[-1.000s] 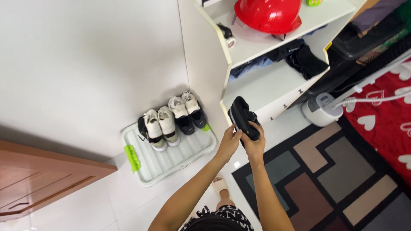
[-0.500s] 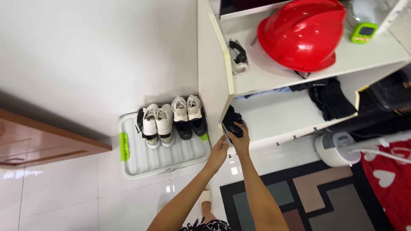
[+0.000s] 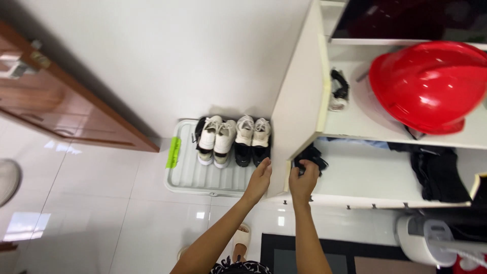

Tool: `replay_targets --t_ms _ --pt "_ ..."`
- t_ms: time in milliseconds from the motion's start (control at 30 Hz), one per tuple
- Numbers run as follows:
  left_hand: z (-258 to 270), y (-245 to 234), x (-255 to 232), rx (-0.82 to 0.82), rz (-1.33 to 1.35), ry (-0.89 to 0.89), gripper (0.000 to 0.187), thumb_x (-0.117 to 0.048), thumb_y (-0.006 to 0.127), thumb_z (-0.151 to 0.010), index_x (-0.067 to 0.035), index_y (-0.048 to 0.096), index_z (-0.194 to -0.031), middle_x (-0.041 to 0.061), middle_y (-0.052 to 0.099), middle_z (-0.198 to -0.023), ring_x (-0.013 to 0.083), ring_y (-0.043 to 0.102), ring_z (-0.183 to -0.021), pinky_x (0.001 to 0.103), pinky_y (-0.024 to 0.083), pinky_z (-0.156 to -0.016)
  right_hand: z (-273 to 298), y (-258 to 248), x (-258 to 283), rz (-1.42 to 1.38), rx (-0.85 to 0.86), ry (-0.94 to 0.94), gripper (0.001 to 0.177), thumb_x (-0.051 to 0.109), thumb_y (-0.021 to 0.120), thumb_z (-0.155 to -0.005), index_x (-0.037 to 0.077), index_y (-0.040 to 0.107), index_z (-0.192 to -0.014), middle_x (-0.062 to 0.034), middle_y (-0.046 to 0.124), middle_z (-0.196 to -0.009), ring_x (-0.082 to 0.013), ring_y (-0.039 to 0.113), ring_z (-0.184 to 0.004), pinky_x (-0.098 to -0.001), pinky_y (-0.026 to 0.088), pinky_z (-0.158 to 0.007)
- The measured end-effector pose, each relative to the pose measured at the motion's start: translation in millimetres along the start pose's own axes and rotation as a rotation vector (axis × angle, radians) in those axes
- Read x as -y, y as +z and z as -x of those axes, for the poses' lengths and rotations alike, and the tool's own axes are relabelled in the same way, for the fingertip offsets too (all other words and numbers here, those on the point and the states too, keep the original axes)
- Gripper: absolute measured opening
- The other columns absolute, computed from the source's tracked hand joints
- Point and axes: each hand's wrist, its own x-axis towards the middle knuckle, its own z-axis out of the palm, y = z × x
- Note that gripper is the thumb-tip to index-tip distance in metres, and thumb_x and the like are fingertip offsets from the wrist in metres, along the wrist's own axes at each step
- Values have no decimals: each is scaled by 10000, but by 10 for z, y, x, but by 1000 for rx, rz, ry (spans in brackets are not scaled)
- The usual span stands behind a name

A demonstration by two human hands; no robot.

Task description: Organizing various objects on a desk, including papers, stationery, and small personal items.

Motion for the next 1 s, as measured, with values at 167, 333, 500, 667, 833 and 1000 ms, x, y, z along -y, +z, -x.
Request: replay_targets --t_ms 167,333,500,667,833,1000 --pt "301 -579 -467 -203 67 128 525 -257 459 -1054 -7 425 -1515 115 546 -1502 201 506 -1388 307 370 -1143 238 185 1120 -303 91 -116 137 57 703 -904 34 666 -1034 -87 681 -976 -195 630 -888 -329 509 -786" --pt "837 -1529 -641 -473 153 284 504 -262 467 -1058 8 471 -1484 109 606 -1429 189 549 -1335 303 407 -1117 509 579 2072 -500 393 -143 98 86 713 -938 42 685 -1020 -40 681 -820 -109 593 -683 -246 496 -617" --pt "2142 -2527 -964 -797 160 406 477 -300 457 -1077 15 502 -1432 129 659 -1325 209 569 -1306 345 418 -1124 1195 964 2948 -743 703 -254 104 114 653 -1009 29 650 -1069 -19 712 -893 -78 653 -785 -225 529 -695" --pt "3706 -3191 -941 -1107 251 405 468 -312 417 -1067 -19 505 -1422 112 655 -1323 208 561 -1314 358 402 -1148 2277 968 3935 -789 999 -361 140 140 620 -1022 24 641 -1097 -28 712 -916 -92 682 -821 -243 556 -715" --pt "5059 -3616 -559 -1360 239 356 441 -315 415 -1074 -30 529 -1391 107 667 -1300 191 540 -1337 363 377 -1172 3497 901 4623 -902 1225 -419 152 159 604 -1039 25 637 -1102 -34 699 -924 -101 682 -848 -257 585 -762" --pt "6296 -3894 -114 -1556 202 434 304 -222 495 -1056 -21 597 -1259 86 679 -1268 192 582 -1267 366 421 -1124 4706 635 5147 -896 1415 -447 154 171 582 -1056 32 635 -1098 -38 688 -885 -105 653 -805 -263 567 -760"
